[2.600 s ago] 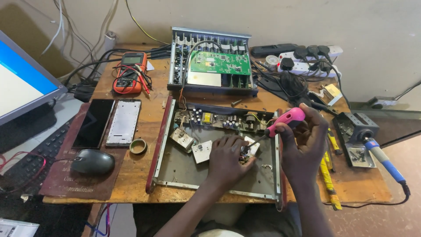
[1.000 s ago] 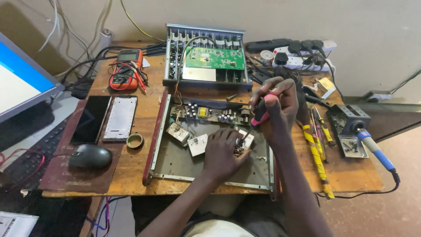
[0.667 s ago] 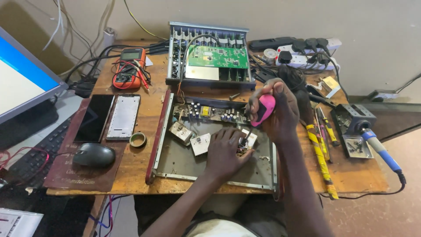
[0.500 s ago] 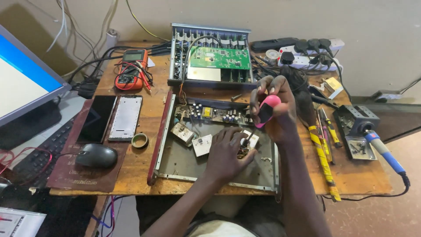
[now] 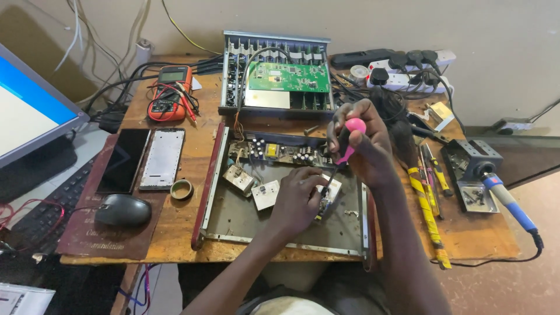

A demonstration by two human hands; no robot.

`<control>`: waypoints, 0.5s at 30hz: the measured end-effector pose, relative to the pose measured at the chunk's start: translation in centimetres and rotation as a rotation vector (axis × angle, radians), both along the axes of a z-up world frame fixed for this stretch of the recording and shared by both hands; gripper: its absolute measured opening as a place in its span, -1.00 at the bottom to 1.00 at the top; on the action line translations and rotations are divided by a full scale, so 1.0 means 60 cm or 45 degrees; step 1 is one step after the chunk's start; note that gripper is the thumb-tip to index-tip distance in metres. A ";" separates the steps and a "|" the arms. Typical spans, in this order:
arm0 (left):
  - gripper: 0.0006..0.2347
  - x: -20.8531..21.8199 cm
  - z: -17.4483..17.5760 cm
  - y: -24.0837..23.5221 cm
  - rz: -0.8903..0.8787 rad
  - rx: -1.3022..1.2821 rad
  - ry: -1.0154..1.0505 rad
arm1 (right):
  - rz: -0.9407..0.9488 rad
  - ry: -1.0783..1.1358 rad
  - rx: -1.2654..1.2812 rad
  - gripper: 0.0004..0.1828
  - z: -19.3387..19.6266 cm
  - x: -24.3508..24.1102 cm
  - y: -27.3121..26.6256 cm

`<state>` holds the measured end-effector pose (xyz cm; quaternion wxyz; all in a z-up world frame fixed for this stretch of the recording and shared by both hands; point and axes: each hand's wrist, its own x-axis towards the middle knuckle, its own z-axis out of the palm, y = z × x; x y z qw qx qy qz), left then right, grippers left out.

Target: The person disassembles an Allen & Heath ZED-124 audio mixer, removing the top panel to expose the internal circuit boards. They then use a screwdriver to remove screws from a small white component inside the chassis, detaching it from the main assembly.

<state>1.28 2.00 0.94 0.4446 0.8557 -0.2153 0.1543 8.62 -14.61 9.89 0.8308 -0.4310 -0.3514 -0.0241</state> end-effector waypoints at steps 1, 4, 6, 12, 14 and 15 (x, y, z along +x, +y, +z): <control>-0.75 0.004 -0.006 0.000 -0.001 0.022 -0.032 | -0.013 0.070 -0.071 -0.49 -0.012 0.006 -0.006; -0.75 0.012 -0.019 -0.003 -0.007 0.055 -0.071 | 0.009 0.162 -0.143 -0.33 0.000 0.006 -0.011; -0.74 0.011 -0.023 -0.002 -0.006 0.070 -0.079 | 0.051 0.179 -0.141 -0.27 0.016 0.004 -0.003; -0.88 0.012 -0.018 -0.006 0.055 0.149 -0.107 | 0.128 0.119 0.074 -0.38 0.041 0.013 -0.012; -0.91 0.018 -0.030 -0.009 0.073 0.226 -0.085 | 0.120 0.118 0.064 -0.40 0.051 0.007 -0.020; -0.91 0.018 -0.025 -0.009 0.071 0.227 -0.086 | 0.118 0.118 0.065 -0.40 0.052 0.006 -0.024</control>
